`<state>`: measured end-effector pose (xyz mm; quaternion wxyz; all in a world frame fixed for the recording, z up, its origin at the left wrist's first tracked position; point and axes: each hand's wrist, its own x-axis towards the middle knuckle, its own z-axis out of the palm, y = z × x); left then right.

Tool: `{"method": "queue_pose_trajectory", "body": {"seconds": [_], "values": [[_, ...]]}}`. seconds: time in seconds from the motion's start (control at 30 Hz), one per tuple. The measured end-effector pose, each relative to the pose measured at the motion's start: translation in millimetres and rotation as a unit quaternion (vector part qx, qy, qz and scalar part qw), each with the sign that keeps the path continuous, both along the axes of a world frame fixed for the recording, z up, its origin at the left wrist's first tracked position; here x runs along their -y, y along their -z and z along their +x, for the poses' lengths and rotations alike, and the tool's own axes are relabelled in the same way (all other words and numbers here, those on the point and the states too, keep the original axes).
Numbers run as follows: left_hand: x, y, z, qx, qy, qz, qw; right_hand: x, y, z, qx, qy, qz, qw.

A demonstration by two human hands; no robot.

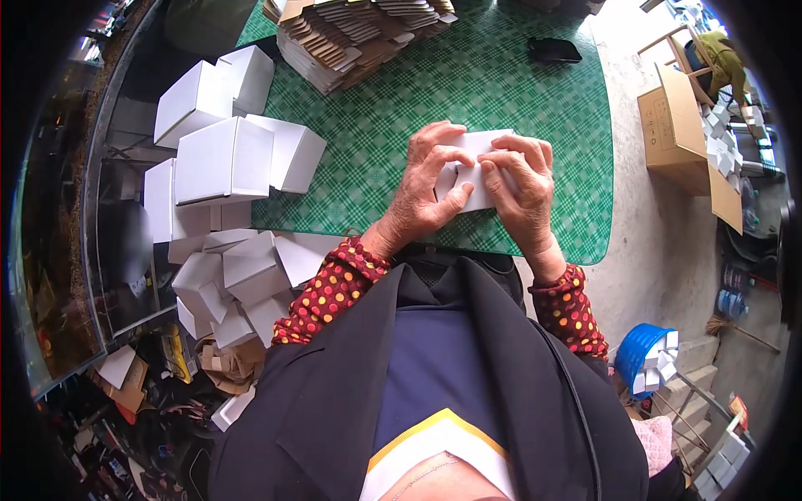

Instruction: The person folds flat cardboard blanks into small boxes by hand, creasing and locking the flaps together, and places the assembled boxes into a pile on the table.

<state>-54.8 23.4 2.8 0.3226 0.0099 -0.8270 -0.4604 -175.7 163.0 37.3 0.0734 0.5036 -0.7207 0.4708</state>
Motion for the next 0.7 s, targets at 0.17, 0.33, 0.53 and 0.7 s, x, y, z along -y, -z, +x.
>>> {"method": "queue_pose_trajectory", "body": {"seconds": [0.17, 0.33, 0.53, 0.7], "values": [[-4.5, -2.4, -0.8, -0.008, -0.02, 0.064, 0.998, 2.6, 2.8, -0.4, 0.048, -0.007, -0.034, 0.998], [-1.8, -1.5, -1.4, 0.0, -0.023, 0.013, 1.0, 3.2, 1.4, -3.1, 0.035, -0.017, -0.03, 0.999], [-2.5, -4.0, -1.7, 0.014, -0.043, -0.03, 0.998, 6.6, 3.1, -2.1, -0.015, -0.001, -0.03, 0.999], [-6.8, -4.5, -1.8, 0.011, -0.056, -0.022, 0.998, 5.1, 5.6, -0.9, -0.051, 0.021, -0.038, 0.998]]}}
